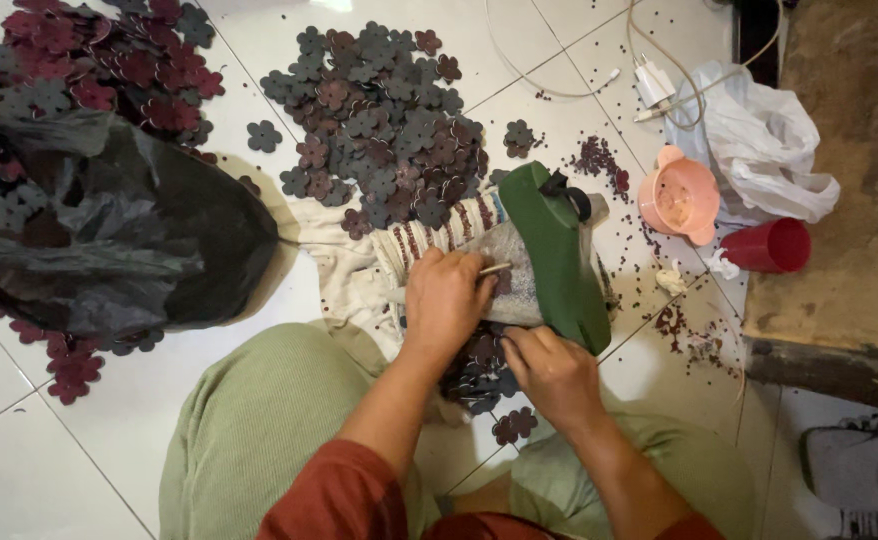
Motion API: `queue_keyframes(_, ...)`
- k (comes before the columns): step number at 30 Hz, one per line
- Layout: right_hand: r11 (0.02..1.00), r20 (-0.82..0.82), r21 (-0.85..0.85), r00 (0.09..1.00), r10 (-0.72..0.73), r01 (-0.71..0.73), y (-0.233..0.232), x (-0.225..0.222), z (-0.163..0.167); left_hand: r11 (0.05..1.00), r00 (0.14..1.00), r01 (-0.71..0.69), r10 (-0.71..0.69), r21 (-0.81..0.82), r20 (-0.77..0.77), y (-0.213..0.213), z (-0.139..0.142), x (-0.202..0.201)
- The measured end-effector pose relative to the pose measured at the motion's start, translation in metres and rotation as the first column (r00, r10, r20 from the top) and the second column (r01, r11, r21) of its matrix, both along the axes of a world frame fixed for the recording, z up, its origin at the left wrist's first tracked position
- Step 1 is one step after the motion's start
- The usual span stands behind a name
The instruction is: The person sits on the floor and attaches small flower-shaped sequin cutouts onto the surface of a green shoe upper, picking each cutout by hand and pressing it in place with a small pointed tool. They work one cutout at a time over a cloth on the floor, with piles of cutouts spread around them.
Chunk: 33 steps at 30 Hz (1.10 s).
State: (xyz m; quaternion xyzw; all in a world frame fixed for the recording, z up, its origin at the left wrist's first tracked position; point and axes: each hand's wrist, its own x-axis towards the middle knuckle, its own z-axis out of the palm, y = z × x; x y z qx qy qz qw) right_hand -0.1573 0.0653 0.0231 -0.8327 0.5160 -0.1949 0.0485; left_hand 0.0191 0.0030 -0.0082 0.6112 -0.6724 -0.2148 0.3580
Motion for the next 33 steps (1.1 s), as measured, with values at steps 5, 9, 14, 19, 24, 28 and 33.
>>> queue_keyframes(5,1.0,-0.066,0.018,0.998,0.001,0.0,-0.005,0.005,-0.011,0.999,1.0,0.003,-0.004,0.036,0.017,-0.004,0.007,0.0)
queue_keyframes(9,1.0,-0.074,0.024,0.997,0.008,-0.006,-0.002,0.005,-0.012,0.978,0.992,-0.115,0.123,0.175,-0.039,-0.012,0.015,0.007)
queue_keyframes(14,0.971,0.179,0.202,0.97,-0.165,0.128,-0.003,0.0,-0.015,0.875,0.864,-0.472,0.483,0.105,-0.144,-0.025,0.015,0.037)
queue_keyframes(19,0.771,0.462,0.588,0.682,-0.567,0.242,-0.024,0.005,-0.026,0.871,0.672,-0.225,0.463,0.437,-0.578,-0.031,0.009,0.031)
queue_keyframes(24,0.792,0.315,0.489,0.772,-0.551,0.365,-0.036,0.015,-0.027,0.939,0.726,0.074,0.181,0.337,-0.664,-0.023,-0.004,0.018)
queue_keyframes(28,0.75,0.243,0.484,0.754,-0.61,0.451,-0.03,0.012,-0.014,0.925,0.597,0.27,0.057,0.267,-0.801,-0.018,-0.021,0.007)
queue_keyframes(33,0.844,0.285,0.164,0.794,-0.536,0.511,-0.03,-0.014,0.001,0.875,0.473,0.389,0.078,0.287,-0.877,-0.013,-0.039,-0.007)
